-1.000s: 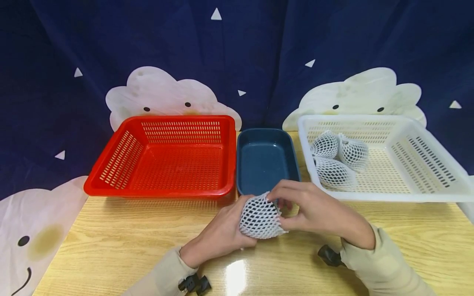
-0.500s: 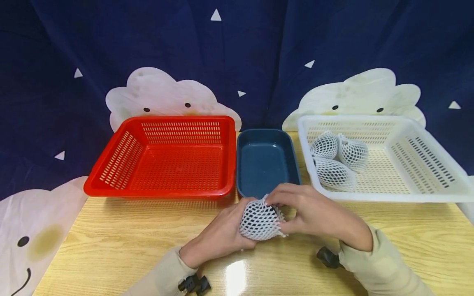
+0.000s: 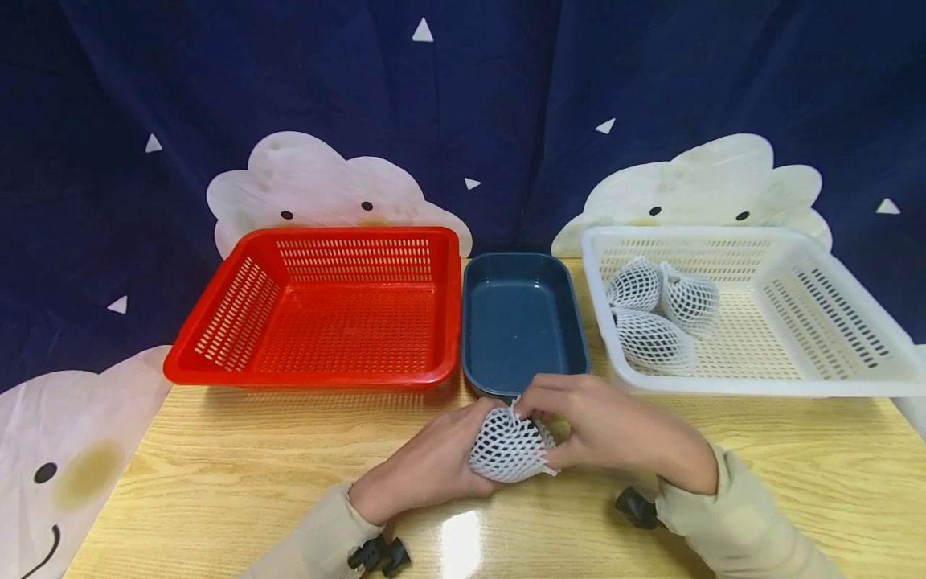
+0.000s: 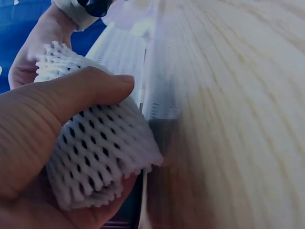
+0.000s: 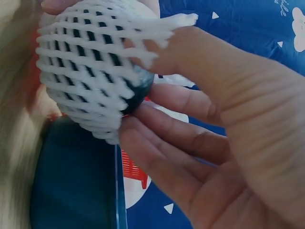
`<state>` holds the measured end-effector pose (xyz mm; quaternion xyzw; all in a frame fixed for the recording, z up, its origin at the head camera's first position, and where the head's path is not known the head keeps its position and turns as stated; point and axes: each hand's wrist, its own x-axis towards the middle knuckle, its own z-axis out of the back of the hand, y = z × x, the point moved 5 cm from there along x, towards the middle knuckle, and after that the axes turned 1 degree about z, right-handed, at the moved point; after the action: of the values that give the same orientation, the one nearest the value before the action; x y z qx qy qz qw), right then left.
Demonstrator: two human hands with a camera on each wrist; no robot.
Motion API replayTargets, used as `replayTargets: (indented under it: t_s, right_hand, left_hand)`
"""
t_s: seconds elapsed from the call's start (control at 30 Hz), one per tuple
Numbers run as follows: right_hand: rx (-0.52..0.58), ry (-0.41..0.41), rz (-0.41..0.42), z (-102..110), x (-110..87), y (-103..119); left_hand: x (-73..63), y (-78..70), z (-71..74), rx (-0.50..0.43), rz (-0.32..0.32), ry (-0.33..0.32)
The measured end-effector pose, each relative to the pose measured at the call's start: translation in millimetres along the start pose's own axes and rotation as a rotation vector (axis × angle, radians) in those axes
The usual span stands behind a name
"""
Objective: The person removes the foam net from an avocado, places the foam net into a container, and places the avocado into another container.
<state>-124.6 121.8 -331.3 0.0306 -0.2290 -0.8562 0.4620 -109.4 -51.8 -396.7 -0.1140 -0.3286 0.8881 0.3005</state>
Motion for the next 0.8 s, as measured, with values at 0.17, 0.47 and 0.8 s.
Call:
replayTargets:
  t_s: [0.17,0.47,0.8]
  right_hand:
    - [-0.009,0.065,-0.041,-6,0.5,-2]
    - [-0.047,0.122,-0.065,-14,1.2,-3]
    - [-0.033,0.127,-0.071,-15,1.1,-5]
  left_hand:
    - [0.1,1.7,-3.6,0.029,-0.013,0.026]
    - [-0.1,3.1,-8.1,0.075,-0.037,0.052]
    - [0.0,4.0,-10.1,0.111,-0.058,0.063]
